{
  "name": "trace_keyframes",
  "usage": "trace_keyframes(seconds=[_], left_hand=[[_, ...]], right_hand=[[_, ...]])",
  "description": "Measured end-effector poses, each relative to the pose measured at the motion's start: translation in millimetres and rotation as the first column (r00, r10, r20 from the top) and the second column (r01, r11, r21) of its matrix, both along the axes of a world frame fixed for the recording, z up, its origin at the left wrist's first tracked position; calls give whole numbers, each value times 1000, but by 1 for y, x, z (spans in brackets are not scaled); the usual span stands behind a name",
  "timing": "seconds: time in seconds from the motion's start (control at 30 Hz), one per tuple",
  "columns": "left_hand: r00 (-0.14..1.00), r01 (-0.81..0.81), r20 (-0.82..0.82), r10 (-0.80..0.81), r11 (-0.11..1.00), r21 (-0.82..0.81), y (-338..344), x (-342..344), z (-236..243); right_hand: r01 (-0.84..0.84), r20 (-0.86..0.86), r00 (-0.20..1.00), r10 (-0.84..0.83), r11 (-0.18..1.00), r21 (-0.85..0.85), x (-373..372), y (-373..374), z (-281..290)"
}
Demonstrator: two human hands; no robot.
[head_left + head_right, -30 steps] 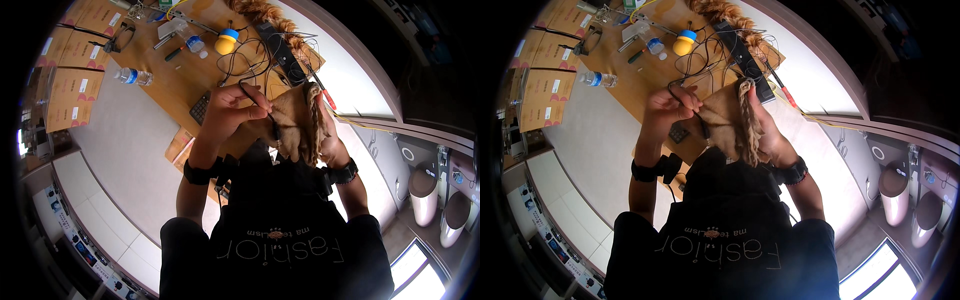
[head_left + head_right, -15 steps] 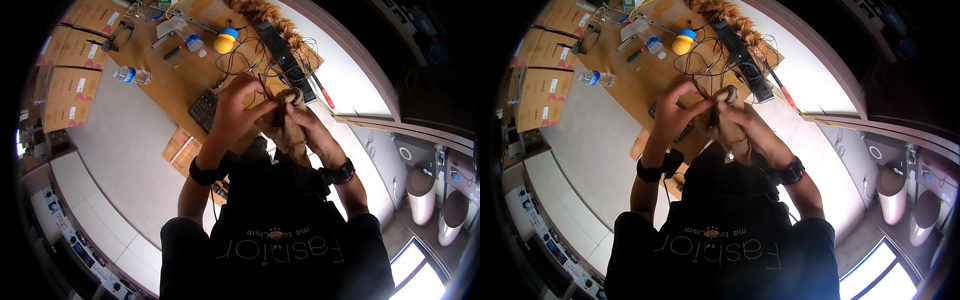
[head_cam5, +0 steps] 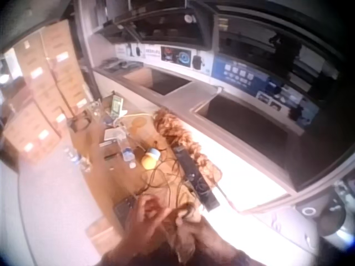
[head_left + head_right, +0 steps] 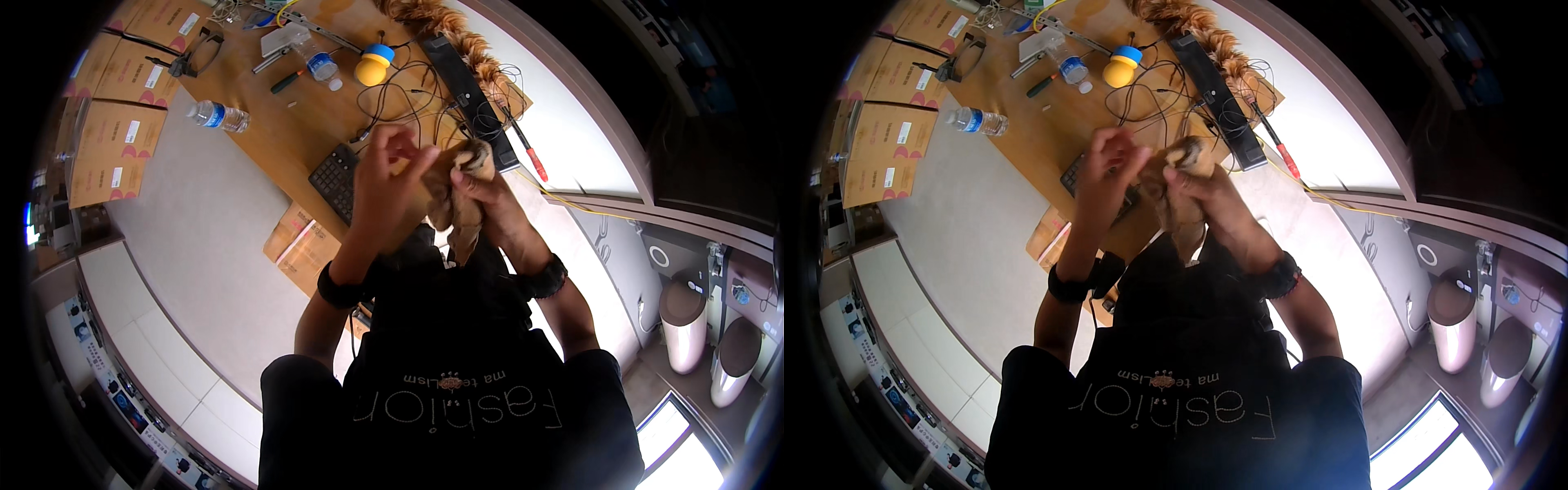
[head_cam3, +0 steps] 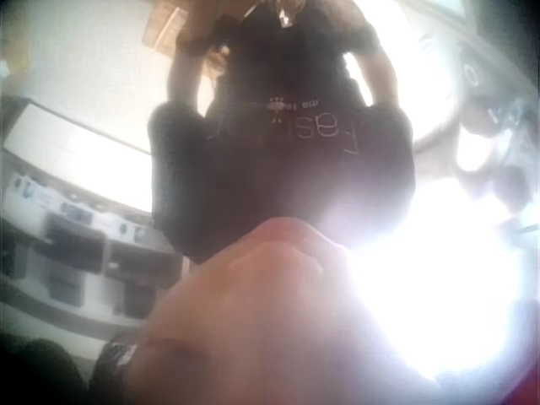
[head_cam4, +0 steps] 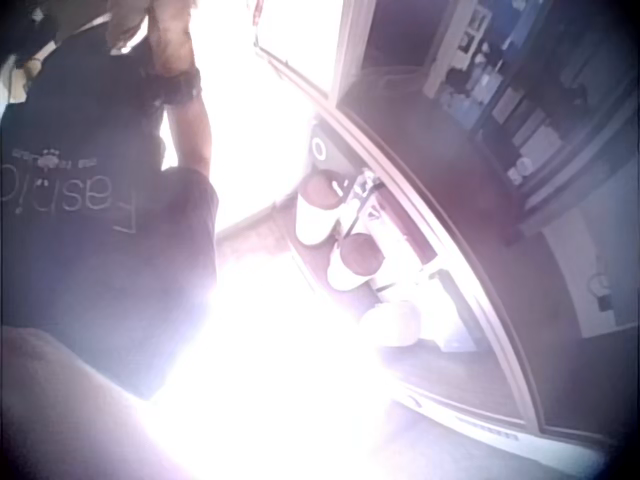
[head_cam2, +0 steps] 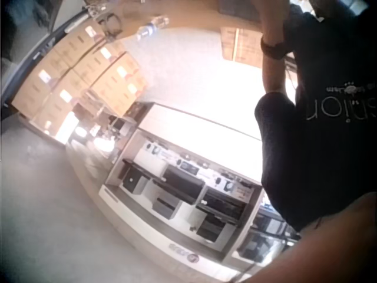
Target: The person connects cables to an electronic device on a desk, then handles a brown cloth and another small electronic component.
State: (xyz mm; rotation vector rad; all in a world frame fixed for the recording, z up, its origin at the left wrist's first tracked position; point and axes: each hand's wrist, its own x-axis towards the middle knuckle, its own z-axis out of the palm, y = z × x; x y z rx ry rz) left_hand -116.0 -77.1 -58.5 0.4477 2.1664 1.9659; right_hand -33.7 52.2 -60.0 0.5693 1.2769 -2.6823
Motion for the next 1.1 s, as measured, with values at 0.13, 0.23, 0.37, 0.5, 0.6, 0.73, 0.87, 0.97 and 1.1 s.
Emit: trace_keyframes(seconds=[0.13, 0.23, 0.37, 0.5, 0.6, 0.73, 0.87, 0.97, 1.1], left_hand=[[956, 59, -271, -111, 979, -193, -15, 19, 15], [911, 120, -352, -212, 957, -265, -4, 29, 18], [903, 137, -343, -260, 929, -344, -4, 25, 8], [863, 213, -322, -389, 859, -466, -9, 20, 6], [821, 205, -335, -463, 786, -584, -10, 20, 11], [855, 331, -176, -488, 775, -538, -11, 20, 9], [841, 526, 104, -531, 757, -388, -18, 16, 3], [817, 574, 161, -553, 758, -309, -21, 15, -3], [775, 612, 275, -569, 784, -103, -25, 14, -15]], right_hand=[[125, 67, 991, -118, 987, -104, -4, 10, -15], [170, 39, 985, -167, 980, -99, -6, 3, -15], [120, -12, 993, -121, 992, -36, -6, -1, -6], [45, -67, 997, -32, 978, 203, -3, 2, -9], [1, -76, 997, 25, 947, 321, -1, 2, -8], [-3, -52, 998, 19, 954, 300, 4, 2, -13], [-10, -105, 994, 35, 974, 228, 6, 3, -11], [-30, -105, 993, 56, 970, 241, 4, 3, -10], [-61, -64, 995, 74, 981, 186, 2, 5, -12]])
